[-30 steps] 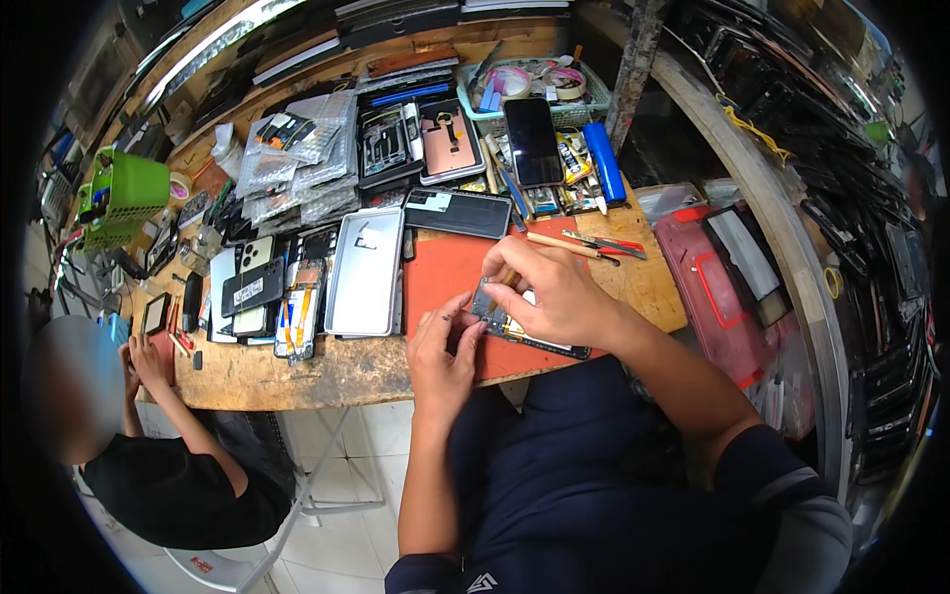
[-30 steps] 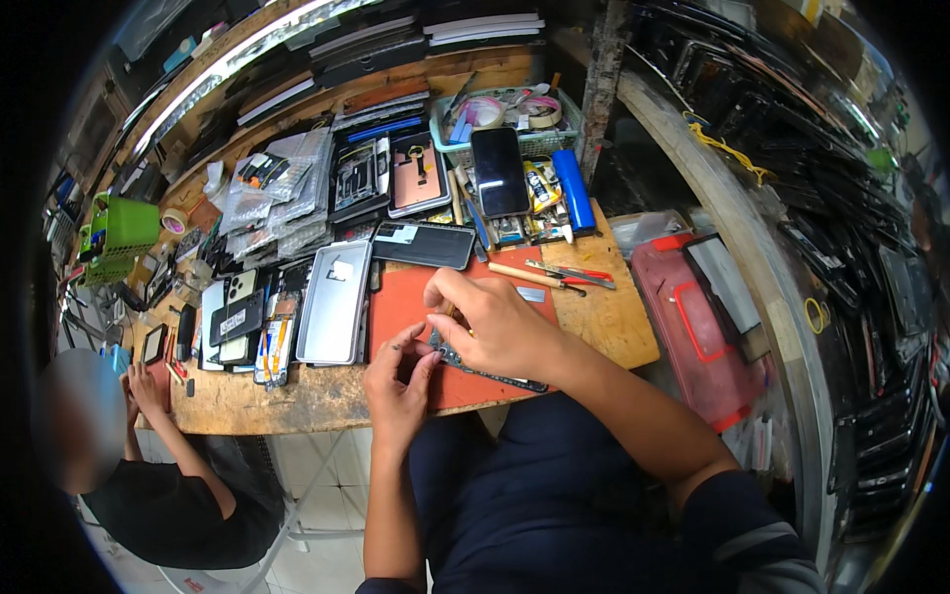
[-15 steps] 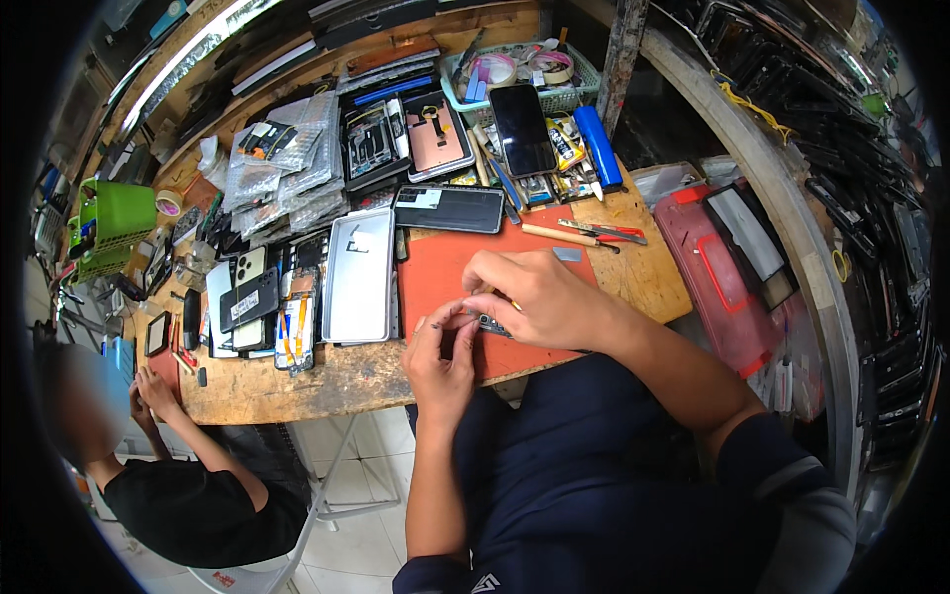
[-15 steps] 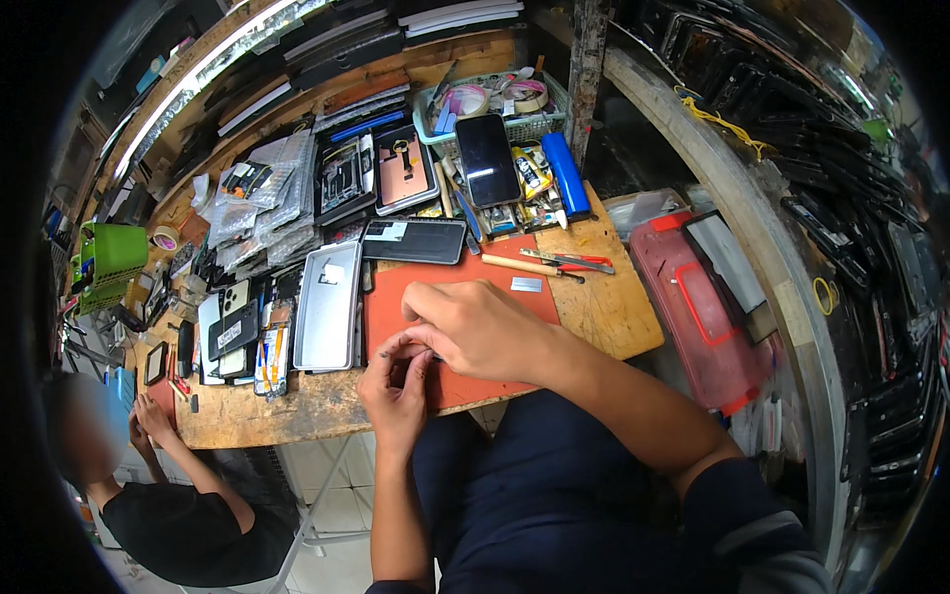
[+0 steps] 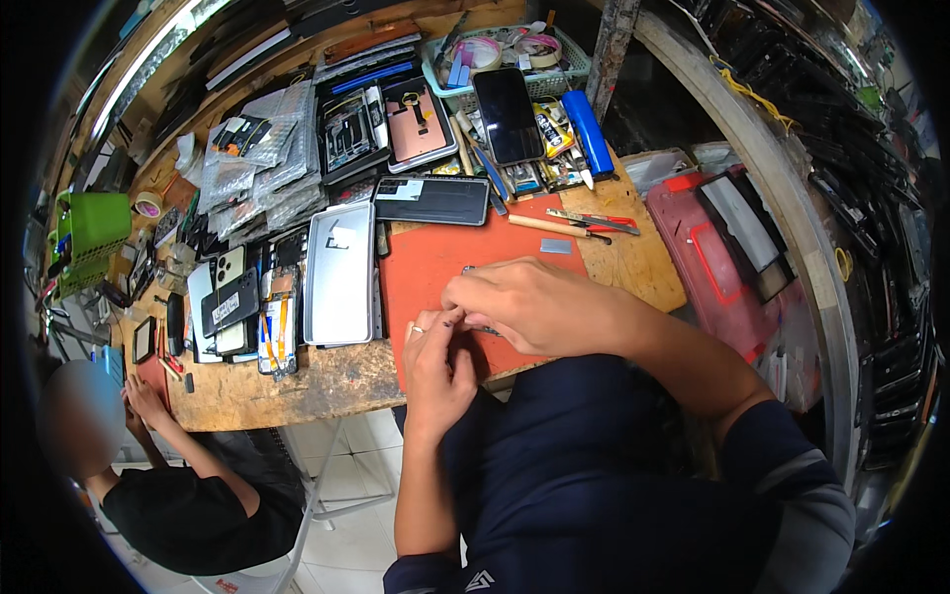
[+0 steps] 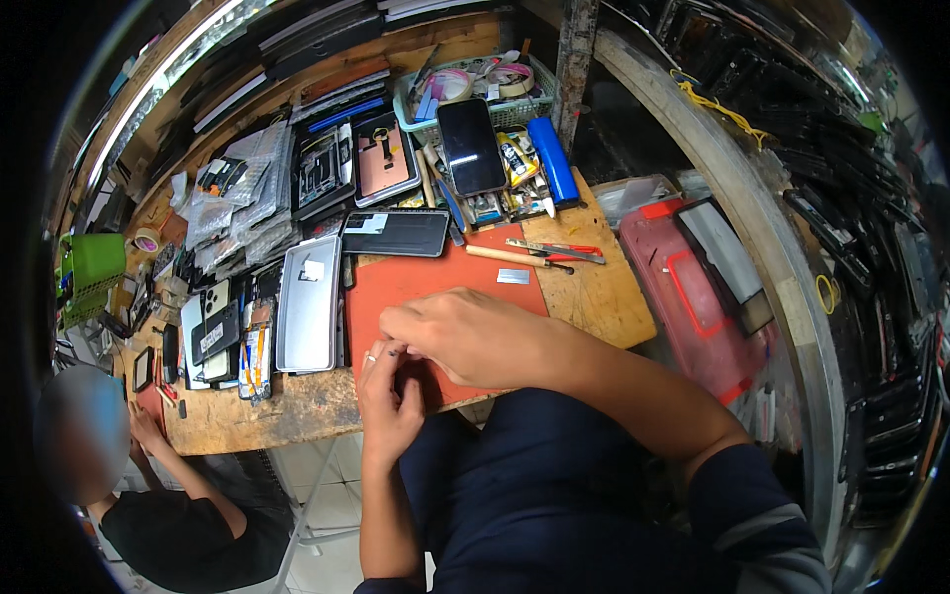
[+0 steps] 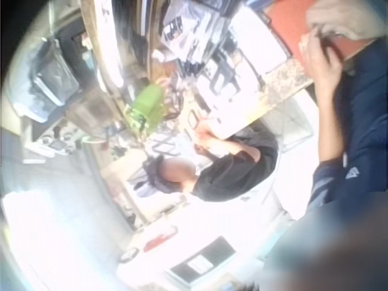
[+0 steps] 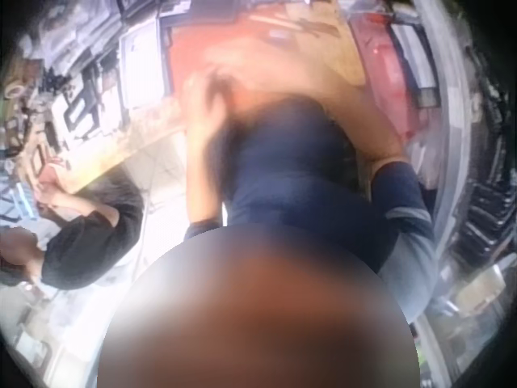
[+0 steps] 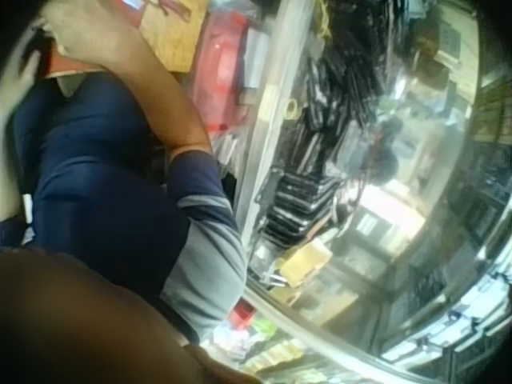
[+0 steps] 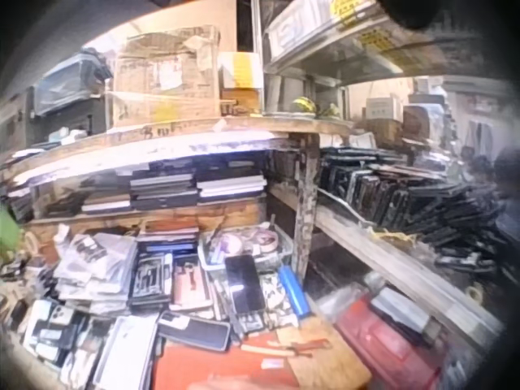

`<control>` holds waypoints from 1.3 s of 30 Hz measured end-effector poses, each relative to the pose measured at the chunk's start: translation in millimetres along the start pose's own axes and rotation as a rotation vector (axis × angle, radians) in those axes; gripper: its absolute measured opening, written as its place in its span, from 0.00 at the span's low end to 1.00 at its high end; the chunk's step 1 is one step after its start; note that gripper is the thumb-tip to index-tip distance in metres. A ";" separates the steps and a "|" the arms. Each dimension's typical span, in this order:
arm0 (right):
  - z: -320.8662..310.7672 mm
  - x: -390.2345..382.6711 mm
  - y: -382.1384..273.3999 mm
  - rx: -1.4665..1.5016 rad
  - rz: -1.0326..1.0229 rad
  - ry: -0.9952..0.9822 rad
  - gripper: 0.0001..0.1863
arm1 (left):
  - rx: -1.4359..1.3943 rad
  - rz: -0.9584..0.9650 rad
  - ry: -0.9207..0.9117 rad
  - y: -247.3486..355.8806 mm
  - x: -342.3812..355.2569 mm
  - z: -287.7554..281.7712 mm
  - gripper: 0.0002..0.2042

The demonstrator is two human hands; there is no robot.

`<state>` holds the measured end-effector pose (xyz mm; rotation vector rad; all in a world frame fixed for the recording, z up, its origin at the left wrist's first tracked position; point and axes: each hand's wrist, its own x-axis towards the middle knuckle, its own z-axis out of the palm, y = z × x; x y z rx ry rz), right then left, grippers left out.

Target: The person handles a disassembled smartphone, removes the back cover, and inspects the internal components. They then pick up a different smartphone, turn it over, and place it back on the workbench among other devices and tools.

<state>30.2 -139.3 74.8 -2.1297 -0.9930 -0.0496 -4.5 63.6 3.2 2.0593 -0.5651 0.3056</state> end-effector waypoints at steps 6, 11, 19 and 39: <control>0.8 1.6 -12.2 -0.125 -0.108 0.008 0.09 | -0.022 -0.053 -0.062 -0.7 -1.4 -5.3 0.22; -10.6 1.8 -13.4 -0.143 -0.049 -0.122 0.10 | -0.018 -0.054 0.048 3.2 -0.2 0.5 0.23; -4.9 3.0 -14.9 -0.392 -0.083 -0.040 0.11 | -0.490 -0.297 0.389 -10.4 -10.9 -0.1 0.22; -7.9 3.2 -23.5 -0.374 -0.026 -0.070 0.13 | -0.055 -0.050 0.224 -1.8 -0.6 -2.4 0.17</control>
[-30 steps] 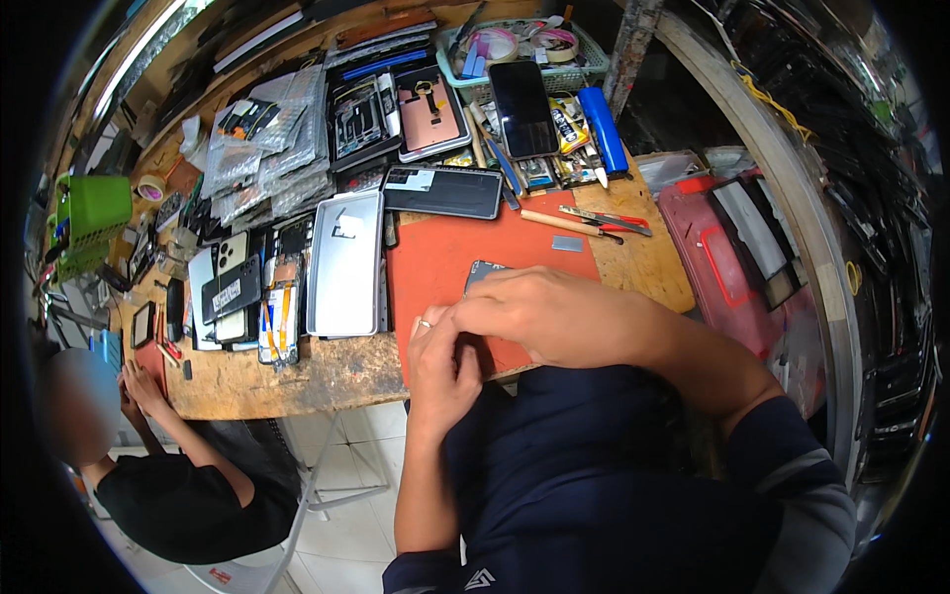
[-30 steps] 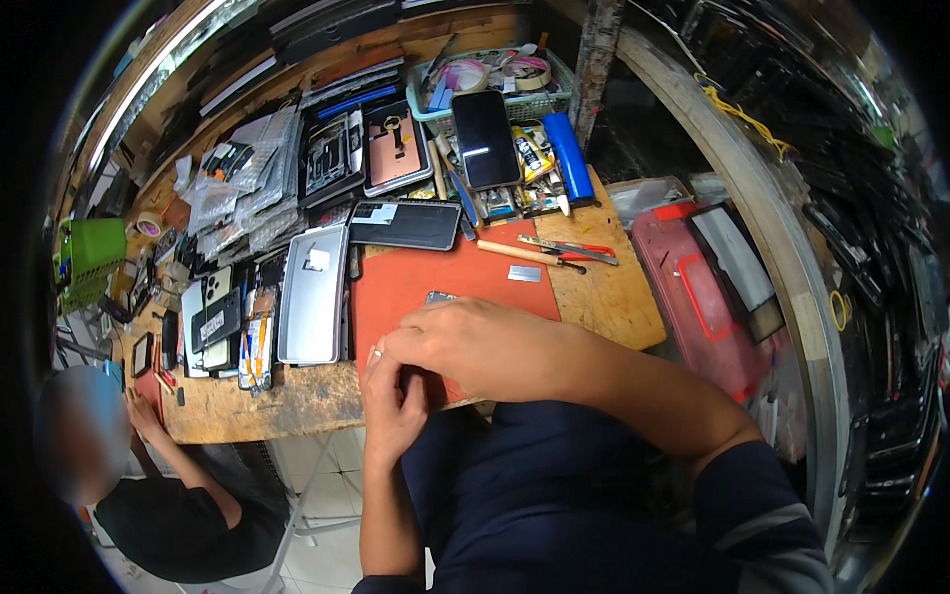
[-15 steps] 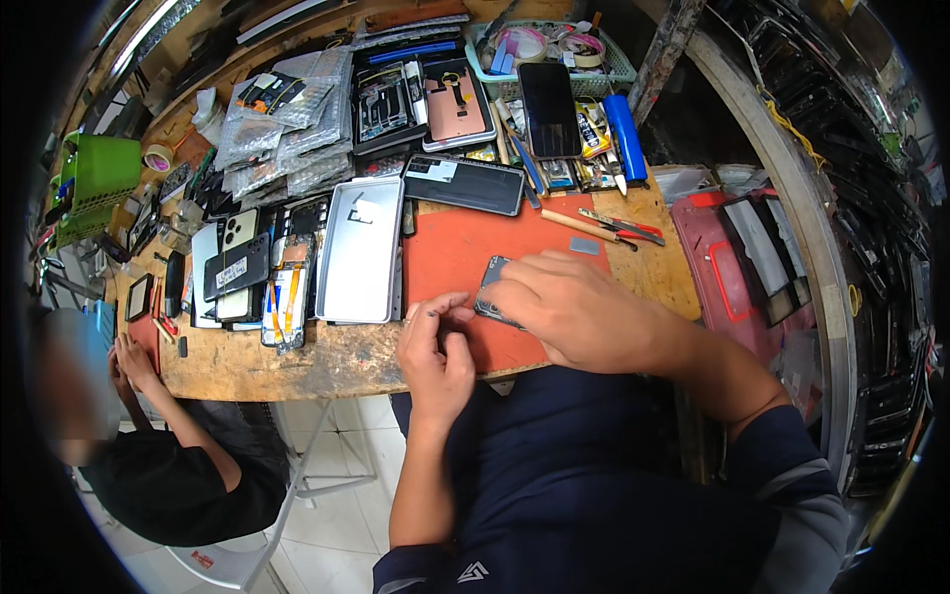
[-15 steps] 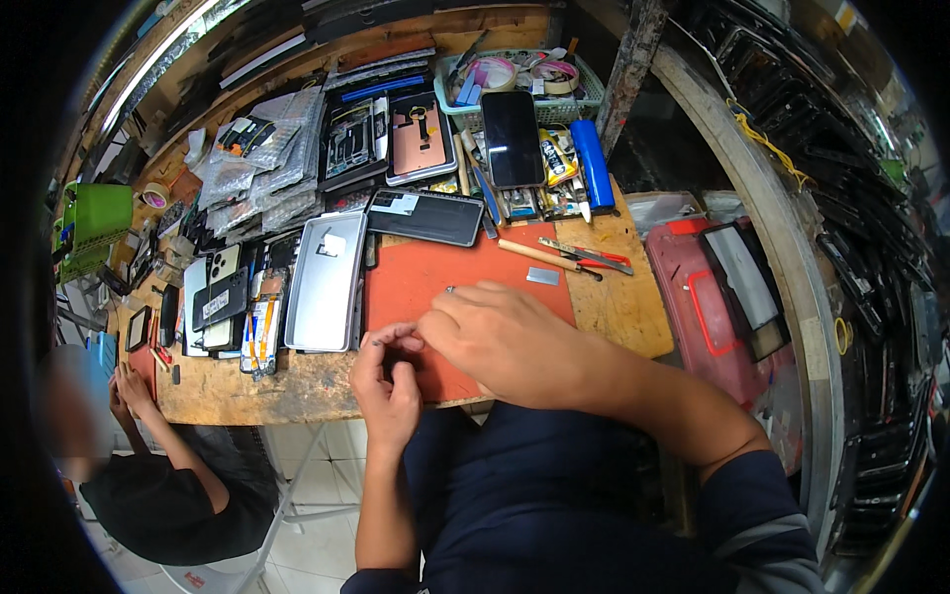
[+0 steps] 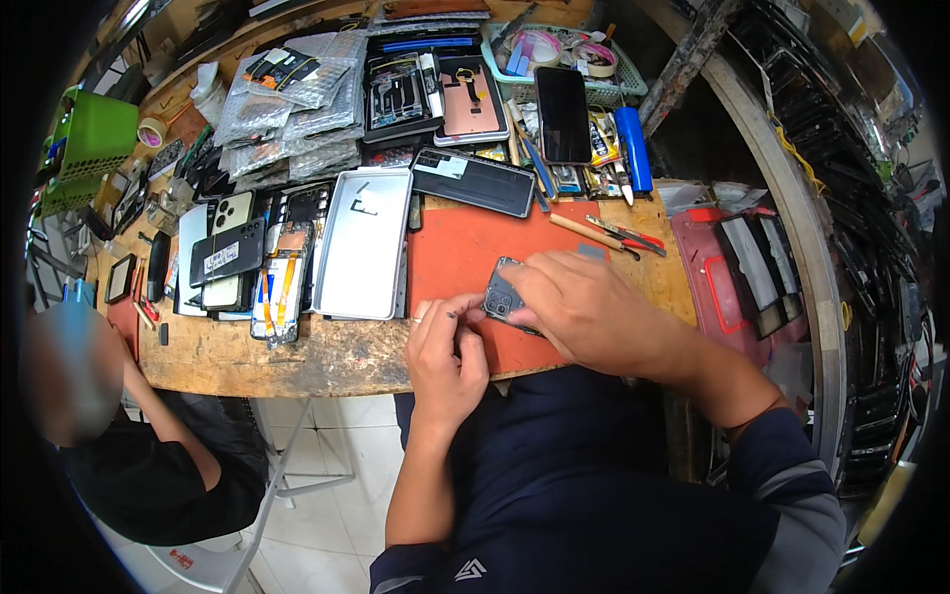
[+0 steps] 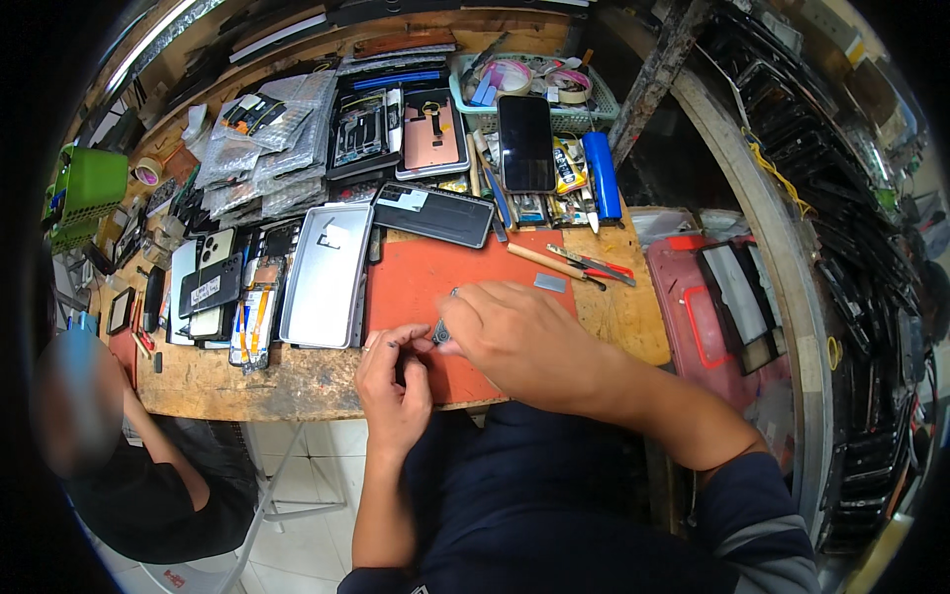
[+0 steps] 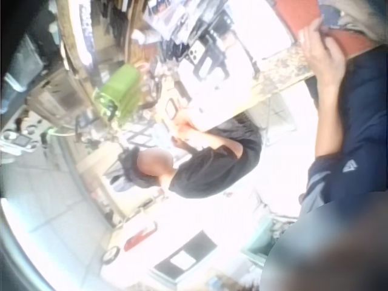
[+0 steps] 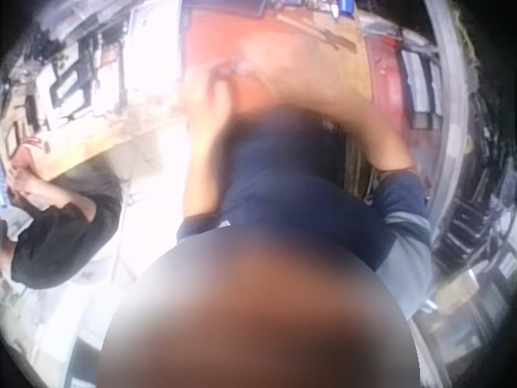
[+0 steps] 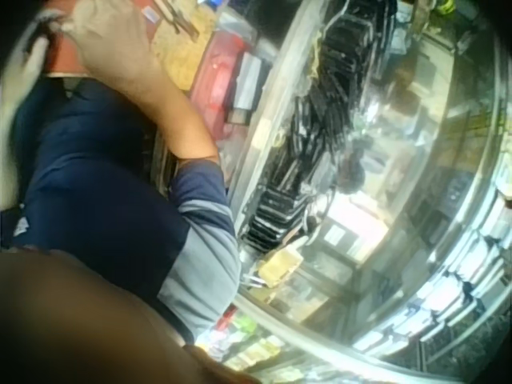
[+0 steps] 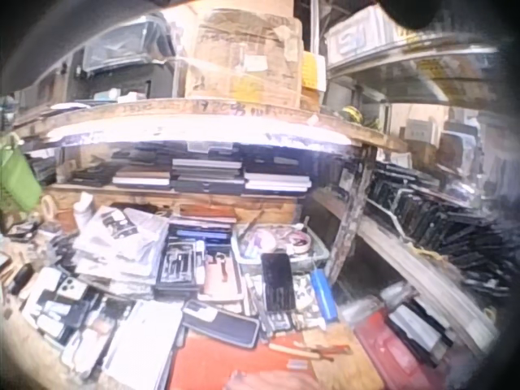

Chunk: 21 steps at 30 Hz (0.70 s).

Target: The person handles a disassembled smartphone, removes the back cover, and inspects the internal components. They then pick up a different smartphone, turn it over, and place it back on the workbench among other devices and tools.

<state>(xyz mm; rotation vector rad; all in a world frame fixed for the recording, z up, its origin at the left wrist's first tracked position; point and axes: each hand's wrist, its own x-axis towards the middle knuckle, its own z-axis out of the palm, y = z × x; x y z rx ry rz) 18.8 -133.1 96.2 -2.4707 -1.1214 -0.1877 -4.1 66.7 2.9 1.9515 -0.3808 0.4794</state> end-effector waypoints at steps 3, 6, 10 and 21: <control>1.9 -2.9 3.4 -0.034 0.023 -0.088 0.17 | 0.023 0.020 -0.001 -3.1 -1.3 1.0 0.17; 1.0 2.4 -0.9 -0.049 -0.010 0.027 0.18 | 0.032 0.030 -0.015 -2.9 -0.3 0.4 0.16; 2.1 -1.9 -4.3 -0.090 0.015 -0.068 0.17 | 0.058 0.051 -0.018 -1.2 0.9 -1.1 0.14; -2.2 -4.0 -17.1 -0.141 0.080 0.079 0.21 | 0.100 0.112 -0.002 -4.9 -2.6 -0.1 0.14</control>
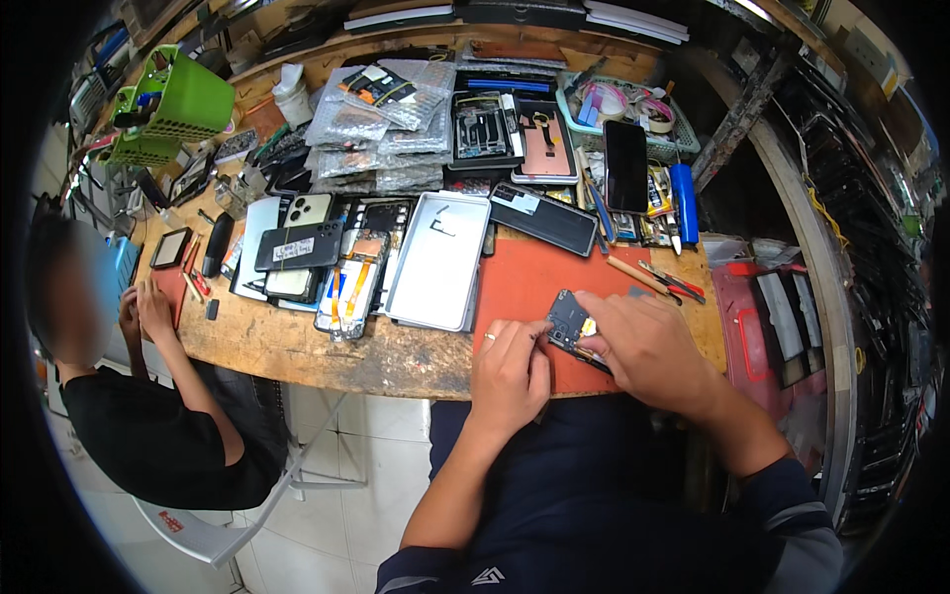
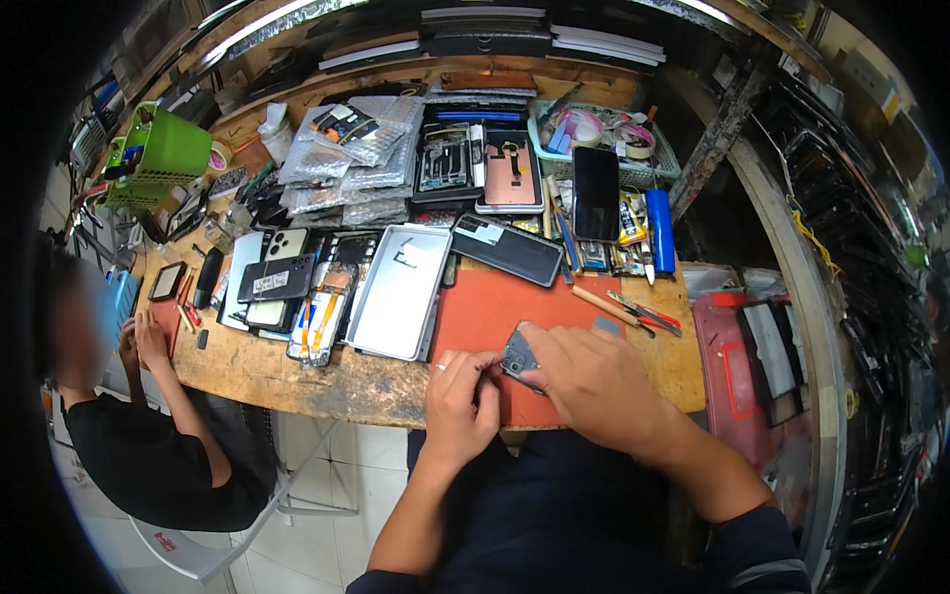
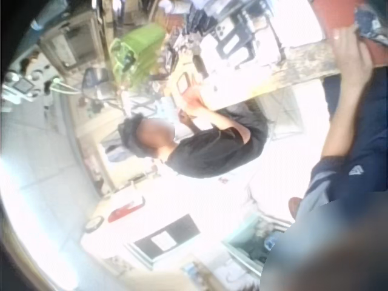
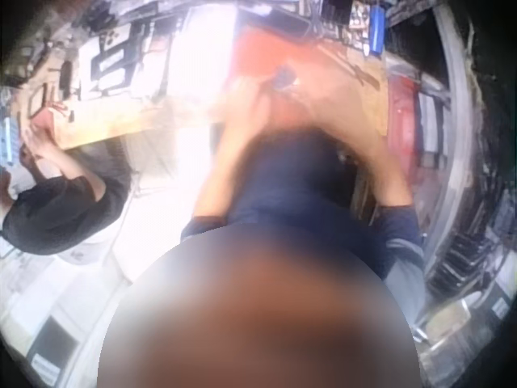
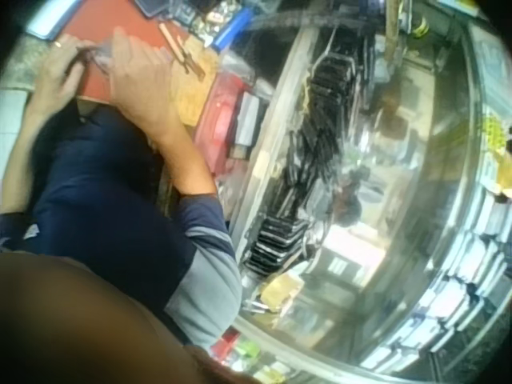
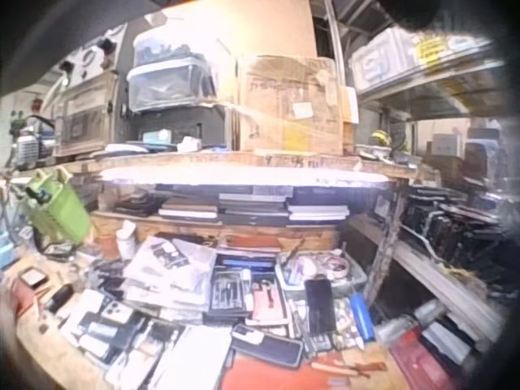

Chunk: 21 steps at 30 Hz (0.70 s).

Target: The person handles a disassembled smartphone, removes the back cover, and inspects the internal components. They then pick up a different smartphone, turn it over, and place it back on the workbench among other devices and tools.

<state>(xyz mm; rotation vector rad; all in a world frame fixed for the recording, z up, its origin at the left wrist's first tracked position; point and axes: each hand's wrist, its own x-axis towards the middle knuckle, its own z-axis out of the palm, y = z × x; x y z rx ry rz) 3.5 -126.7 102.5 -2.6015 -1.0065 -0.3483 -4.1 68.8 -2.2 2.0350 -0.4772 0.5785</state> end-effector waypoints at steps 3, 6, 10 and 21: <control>3.7 -19.5 5.6 0.203 0.090 0.052 0.21 | 0.029 0.009 -0.011 4.4 1.9 5.2 0.14; 0.4 -36.7 15.2 0.370 0.150 0.206 0.23 | 0.023 0.005 -0.024 2.2 1.8 7.4 0.14; -11.2 -45.6 30.5 0.323 0.390 0.356 0.27 | 0.034 -0.023 -0.058 4.9 4.1 3.2 0.11; 37.4 -65.0 71.0 -0.012 0.349 0.257 0.28 | 0.288 0.029 -0.263 27.2 8.0 4.5 0.14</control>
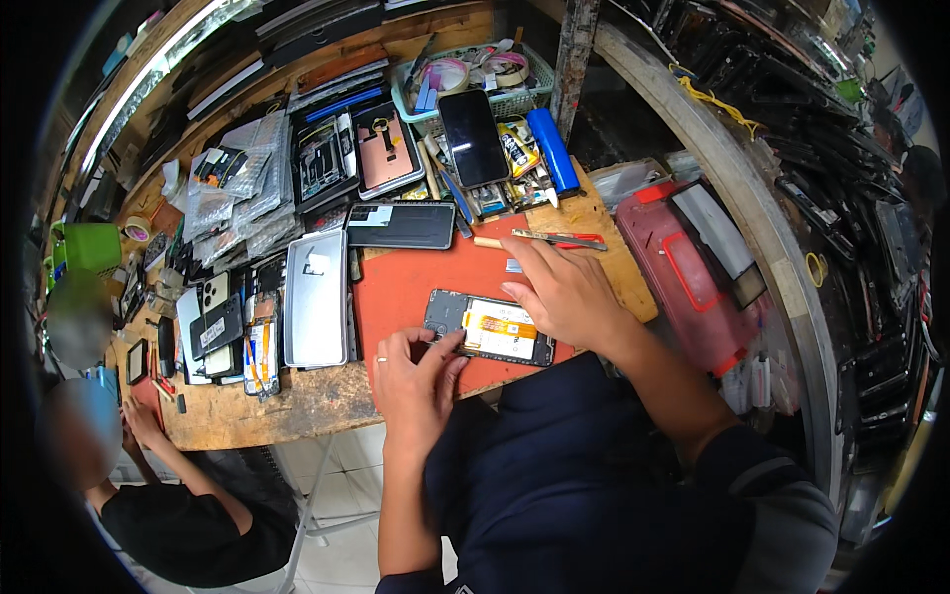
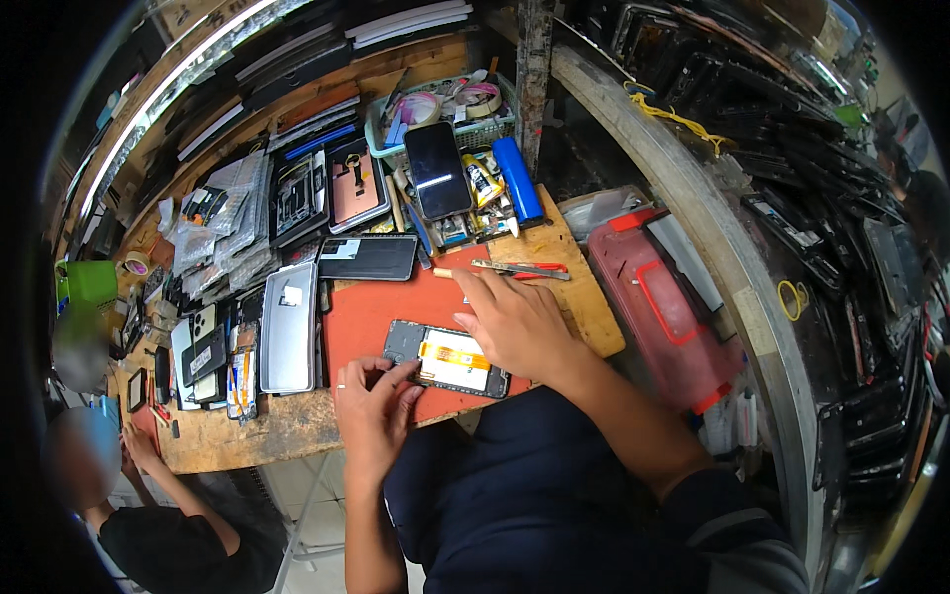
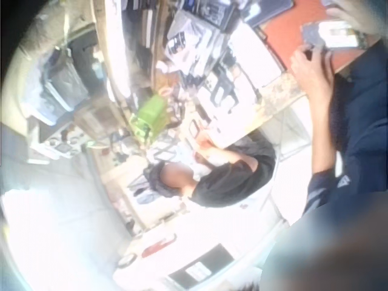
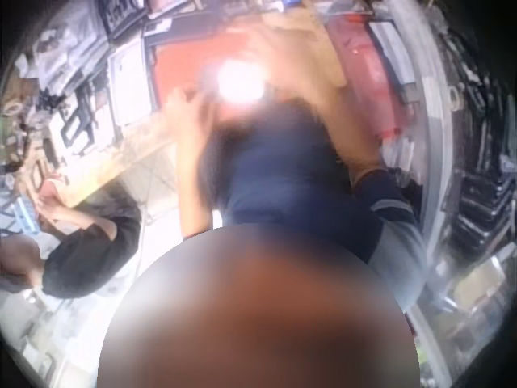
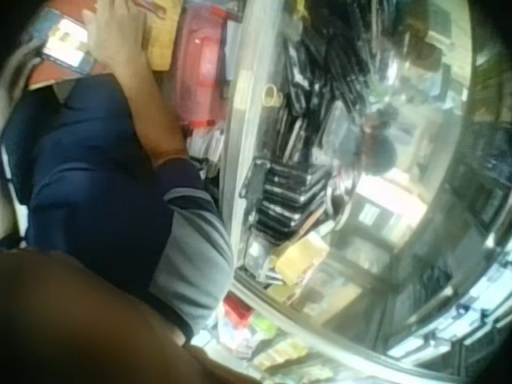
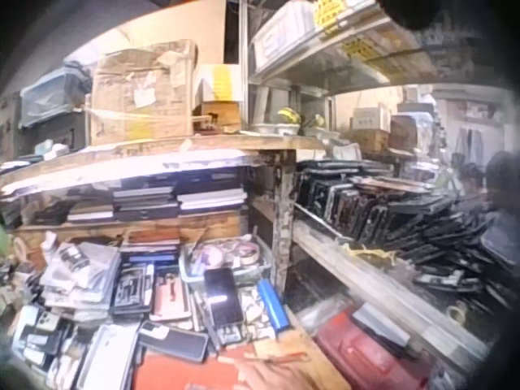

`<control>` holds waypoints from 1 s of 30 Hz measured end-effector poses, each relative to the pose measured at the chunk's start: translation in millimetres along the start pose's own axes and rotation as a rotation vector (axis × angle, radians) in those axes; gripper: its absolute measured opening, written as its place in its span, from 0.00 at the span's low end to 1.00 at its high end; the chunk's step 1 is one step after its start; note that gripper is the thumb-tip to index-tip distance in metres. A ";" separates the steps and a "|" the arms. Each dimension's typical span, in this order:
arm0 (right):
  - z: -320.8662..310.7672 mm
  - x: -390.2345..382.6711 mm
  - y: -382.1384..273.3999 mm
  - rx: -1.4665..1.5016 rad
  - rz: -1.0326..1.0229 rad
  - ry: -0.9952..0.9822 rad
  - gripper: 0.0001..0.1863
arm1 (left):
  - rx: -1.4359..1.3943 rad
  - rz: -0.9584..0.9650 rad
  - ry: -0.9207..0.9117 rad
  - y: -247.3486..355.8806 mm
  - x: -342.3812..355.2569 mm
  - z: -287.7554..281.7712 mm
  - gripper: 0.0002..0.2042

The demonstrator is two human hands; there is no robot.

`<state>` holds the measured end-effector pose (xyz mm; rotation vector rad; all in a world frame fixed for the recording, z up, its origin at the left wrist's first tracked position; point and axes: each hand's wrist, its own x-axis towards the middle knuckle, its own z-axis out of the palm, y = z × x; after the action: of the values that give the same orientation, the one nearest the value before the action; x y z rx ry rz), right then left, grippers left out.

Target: The person handles a disassembled smartphone, removes the back cover, and inspects the internal components. They then pick up a different smartphone, turn it over, and place it back on the workbench among other devices and tools.

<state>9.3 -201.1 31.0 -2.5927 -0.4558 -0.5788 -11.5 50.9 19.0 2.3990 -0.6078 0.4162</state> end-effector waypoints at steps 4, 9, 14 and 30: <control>15.2 -26.3 10.8 0.066 0.005 0.127 0.14 | 0.042 0.037 -0.022 -6.5 -2.1 6.5 0.13; 17.5 -19.7 7.1 0.082 0.016 0.132 0.07 | 0.040 -0.005 -0.164 -0.3 15.1 -12.0 0.13; 19.0 -24.8 5.2 0.089 0.048 0.096 0.07 | 0.163 0.178 -0.280 -8.6 25.1 -21.7 0.11; 15.7 -17.7 -2.2 0.157 0.054 0.081 0.08 | 0.162 0.209 -0.276 -18.0 36.0 -13.7 0.05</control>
<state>-1.7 -195.4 10.8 -2.4151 -0.3870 -0.6020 26.3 60.8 36.0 2.5794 -0.9876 0.2286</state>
